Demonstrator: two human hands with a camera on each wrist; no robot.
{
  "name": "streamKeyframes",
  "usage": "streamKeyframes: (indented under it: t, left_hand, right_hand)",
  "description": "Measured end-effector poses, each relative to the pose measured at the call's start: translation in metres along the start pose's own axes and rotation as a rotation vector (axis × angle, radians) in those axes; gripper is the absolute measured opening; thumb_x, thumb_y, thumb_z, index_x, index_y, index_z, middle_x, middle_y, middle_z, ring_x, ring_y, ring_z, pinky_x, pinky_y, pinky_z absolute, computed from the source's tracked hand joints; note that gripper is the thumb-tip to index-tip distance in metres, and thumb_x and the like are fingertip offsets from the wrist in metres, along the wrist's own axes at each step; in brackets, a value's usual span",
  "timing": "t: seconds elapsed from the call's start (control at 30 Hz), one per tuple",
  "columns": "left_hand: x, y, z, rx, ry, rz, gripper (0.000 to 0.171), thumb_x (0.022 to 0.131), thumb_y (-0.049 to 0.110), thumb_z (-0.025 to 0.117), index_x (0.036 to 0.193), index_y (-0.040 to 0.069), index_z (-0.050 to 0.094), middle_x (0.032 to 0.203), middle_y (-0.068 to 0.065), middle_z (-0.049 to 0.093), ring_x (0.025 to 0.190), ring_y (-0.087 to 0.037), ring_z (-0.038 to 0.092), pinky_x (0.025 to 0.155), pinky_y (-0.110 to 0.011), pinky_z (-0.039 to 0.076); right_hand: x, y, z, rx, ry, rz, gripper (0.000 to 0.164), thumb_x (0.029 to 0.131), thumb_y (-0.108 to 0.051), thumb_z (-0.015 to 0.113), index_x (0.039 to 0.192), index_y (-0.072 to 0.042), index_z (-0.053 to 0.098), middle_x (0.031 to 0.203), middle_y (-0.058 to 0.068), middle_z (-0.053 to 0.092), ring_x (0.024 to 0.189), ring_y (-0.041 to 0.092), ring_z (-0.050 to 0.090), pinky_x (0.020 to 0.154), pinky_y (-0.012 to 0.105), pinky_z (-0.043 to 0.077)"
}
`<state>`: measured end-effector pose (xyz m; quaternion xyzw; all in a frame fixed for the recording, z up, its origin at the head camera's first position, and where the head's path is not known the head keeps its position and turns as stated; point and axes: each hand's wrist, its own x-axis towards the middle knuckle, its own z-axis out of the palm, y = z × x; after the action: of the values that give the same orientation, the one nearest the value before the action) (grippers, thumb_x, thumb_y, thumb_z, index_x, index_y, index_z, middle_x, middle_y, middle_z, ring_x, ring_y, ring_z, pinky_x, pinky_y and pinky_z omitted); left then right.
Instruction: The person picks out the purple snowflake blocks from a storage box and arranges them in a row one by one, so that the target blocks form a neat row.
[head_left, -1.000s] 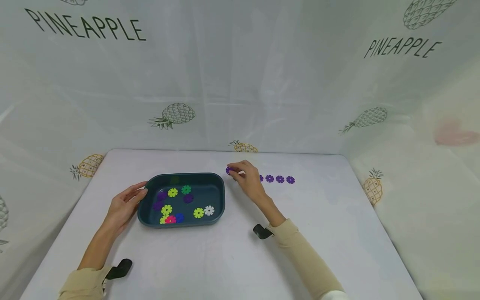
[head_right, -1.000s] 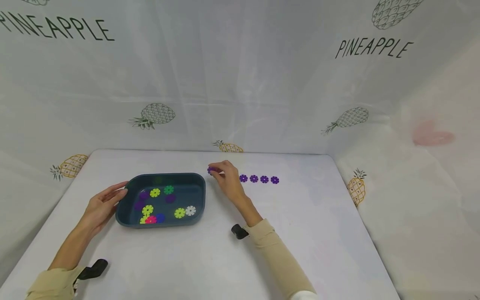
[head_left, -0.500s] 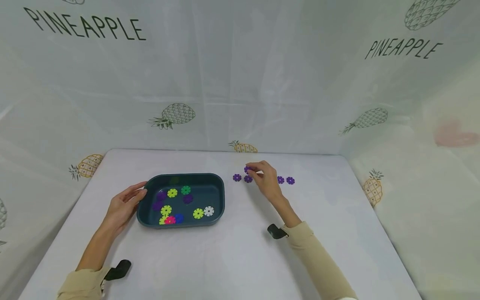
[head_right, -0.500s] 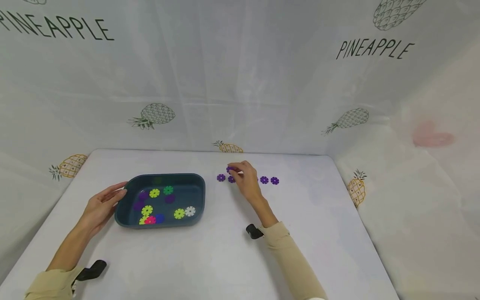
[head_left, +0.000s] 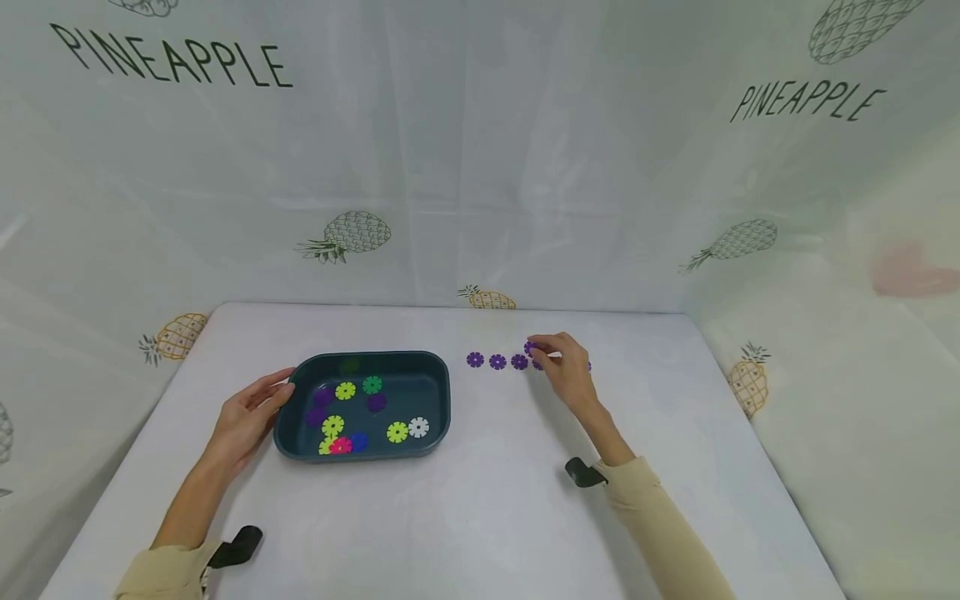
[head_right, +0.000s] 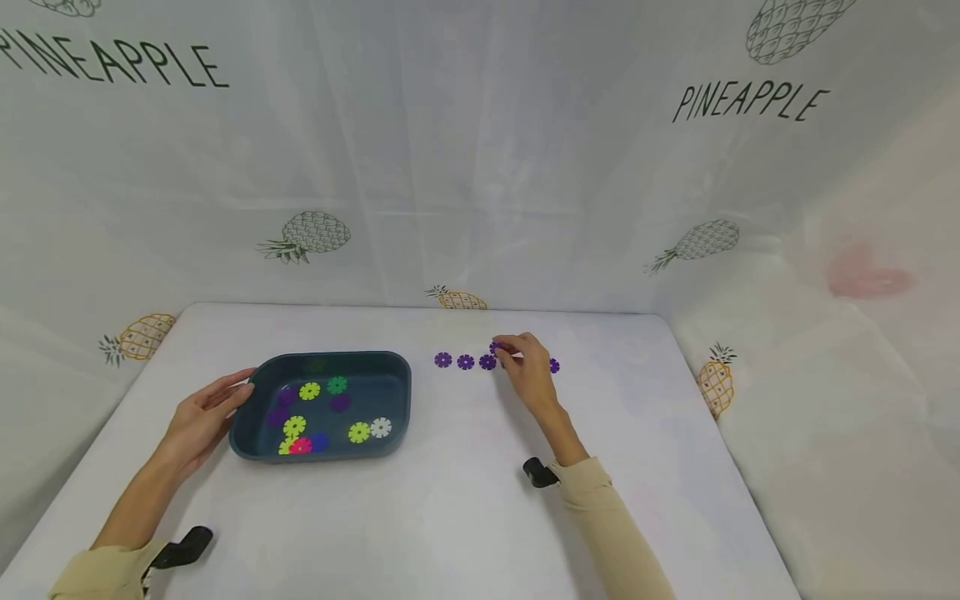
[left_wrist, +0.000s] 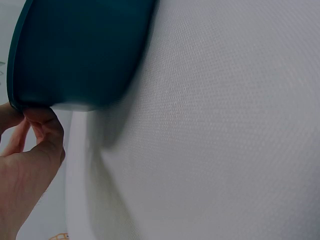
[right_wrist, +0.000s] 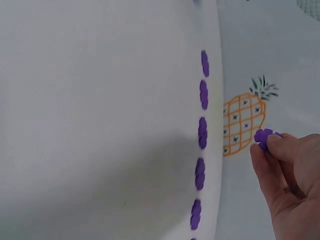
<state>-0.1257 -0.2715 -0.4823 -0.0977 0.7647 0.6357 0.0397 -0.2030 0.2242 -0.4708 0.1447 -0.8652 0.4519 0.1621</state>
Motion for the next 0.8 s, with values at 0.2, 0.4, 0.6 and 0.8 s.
streamKeyframes:
  t: [0.2, 0.4, 0.6, 0.8]
  left_hand:
    - [-0.002, -0.001, -0.001, -0.003, 0.007, -0.001, 0.066, 0.099, 0.047, 0.066, 0.153, 0.013, 0.049, 0.115, 0.022, 0.056, 0.104, 0.007, 0.056, 0.084, -0.008, 0.049]
    - [-0.002, -0.001, -0.001, -0.019, 0.006, 0.004, 0.065, 0.099, 0.045, 0.066, 0.153, 0.012, 0.049, 0.114, 0.024, 0.057, 0.104, 0.008, 0.057, 0.085, -0.008, 0.049]
    - [-0.001, -0.001, 0.000, -0.027, 0.006, 0.001, 0.065, 0.099, 0.046, 0.067, 0.152, 0.013, 0.050, 0.114, 0.024, 0.058, 0.105, 0.008, 0.057, 0.085, -0.008, 0.049]
    - [0.000, 0.000, 0.001, -0.019, 0.011, -0.007, 0.066, 0.099, 0.046, 0.067, 0.153, 0.012, 0.049, 0.114, 0.022, 0.058, 0.105, 0.008, 0.057, 0.085, -0.008, 0.049]
  right_hand:
    - [-0.006, 0.013, -0.013, -0.048, 0.034, 0.020, 0.018, 0.095, 0.001, 0.072, 0.113, 0.001, 0.075, 0.098, 0.015, 0.067, 0.093, 0.030, 0.068, 0.081, 0.042, 0.061]
    - [-0.012, 0.026, -0.027, -0.078, 0.082, 0.031, 0.018, 0.094, 0.001, 0.073, 0.111, 0.002, 0.076, 0.096, 0.016, 0.067, 0.090, 0.031, 0.068, 0.077, 0.017, 0.056]
    - [-0.020, 0.045, -0.042, -0.071, 0.145, 0.091, 0.017, 0.094, 0.002, 0.072, 0.111, 0.002, 0.076, 0.097, 0.019, 0.068, 0.090, 0.034, 0.067, 0.076, 0.003, 0.046]
    - [-0.029, 0.059, -0.055, -0.106, 0.159, 0.159, 0.018, 0.096, -0.001, 0.071, 0.114, 0.001, 0.075, 0.104, 0.020, 0.071, 0.095, 0.036, 0.067, 0.076, 0.000, 0.042]
